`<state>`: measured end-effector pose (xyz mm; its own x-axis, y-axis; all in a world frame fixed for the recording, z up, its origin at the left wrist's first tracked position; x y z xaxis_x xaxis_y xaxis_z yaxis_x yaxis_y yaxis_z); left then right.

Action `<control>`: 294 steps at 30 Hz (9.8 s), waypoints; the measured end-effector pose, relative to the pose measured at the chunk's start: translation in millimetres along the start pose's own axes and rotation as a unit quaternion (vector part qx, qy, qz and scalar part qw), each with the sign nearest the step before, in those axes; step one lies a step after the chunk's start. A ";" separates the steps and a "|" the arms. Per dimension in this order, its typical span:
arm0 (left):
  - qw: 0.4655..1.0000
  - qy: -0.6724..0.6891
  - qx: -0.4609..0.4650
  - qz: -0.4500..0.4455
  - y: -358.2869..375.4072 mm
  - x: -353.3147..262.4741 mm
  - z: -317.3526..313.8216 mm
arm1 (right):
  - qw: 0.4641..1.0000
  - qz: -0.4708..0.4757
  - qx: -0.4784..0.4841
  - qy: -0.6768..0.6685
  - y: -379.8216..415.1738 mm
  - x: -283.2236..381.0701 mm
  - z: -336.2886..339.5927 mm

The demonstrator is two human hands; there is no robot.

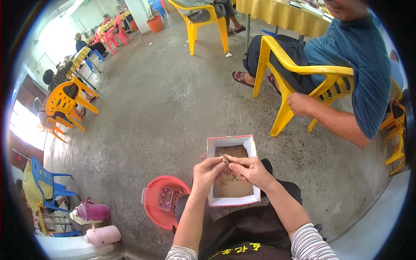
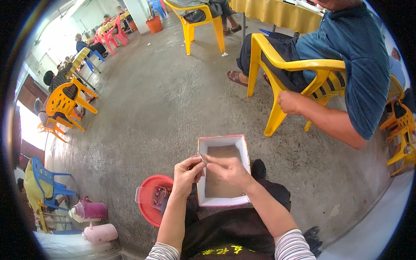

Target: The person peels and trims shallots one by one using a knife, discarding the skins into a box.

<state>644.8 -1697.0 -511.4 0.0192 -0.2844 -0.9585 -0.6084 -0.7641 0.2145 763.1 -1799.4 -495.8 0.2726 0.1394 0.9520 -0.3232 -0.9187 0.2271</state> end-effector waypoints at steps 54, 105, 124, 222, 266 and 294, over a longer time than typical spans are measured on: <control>0.957 0.217 0.069 0.179 -4.7 2.4 -14.4 | 0.994 0.008 -0.015 0.105 9.9 17.0 33.3; 0.985 0.133 0.023 0.109 -1.1 9.4 -6.6 | 0.959 0.222 -0.056 0.169 1.6 0.7 -2.7; 0.987 0.123 0.040 0.099 -0.3 4.2 -7.3 | 0.987 -0.076 0.019 -0.143 0.7 -16.9 -0.1; 0.982 0.162 -0.002 0.101 -0.7 17.4 -1.1 | 0.999 0.037 0.017 0.013 -0.1 -11.6 -3.2; 0.995 -0.019 -0.089 -0.041 1.3 3.4 -2.1 | 0.995 -0.013 -0.019 -0.098 3.3 -13.8 -10.9; 0.994 0.099 0.035 0.043 3.5 0.9 8.1 | 0.974 -0.114 0.102 -0.166 9.3 -15.7 -14.1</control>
<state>636.3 -1695.2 -513.0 0.1163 -0.4612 -0.8796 -0.6682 -0.6916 0.2743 743.0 -1804.9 -505.7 0.6054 0.2517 0.7551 -0.0423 -0.9372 0.3463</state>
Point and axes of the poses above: each hand's wrist, its own y-axis away from the middle knuckle, its own z-axis out of the back of the hand, x = y × z, the point moved 5 cm from there along -y, towards the middle knuckle, and after that the axes turned 4 degrees about -x, right-handed, at the moved point
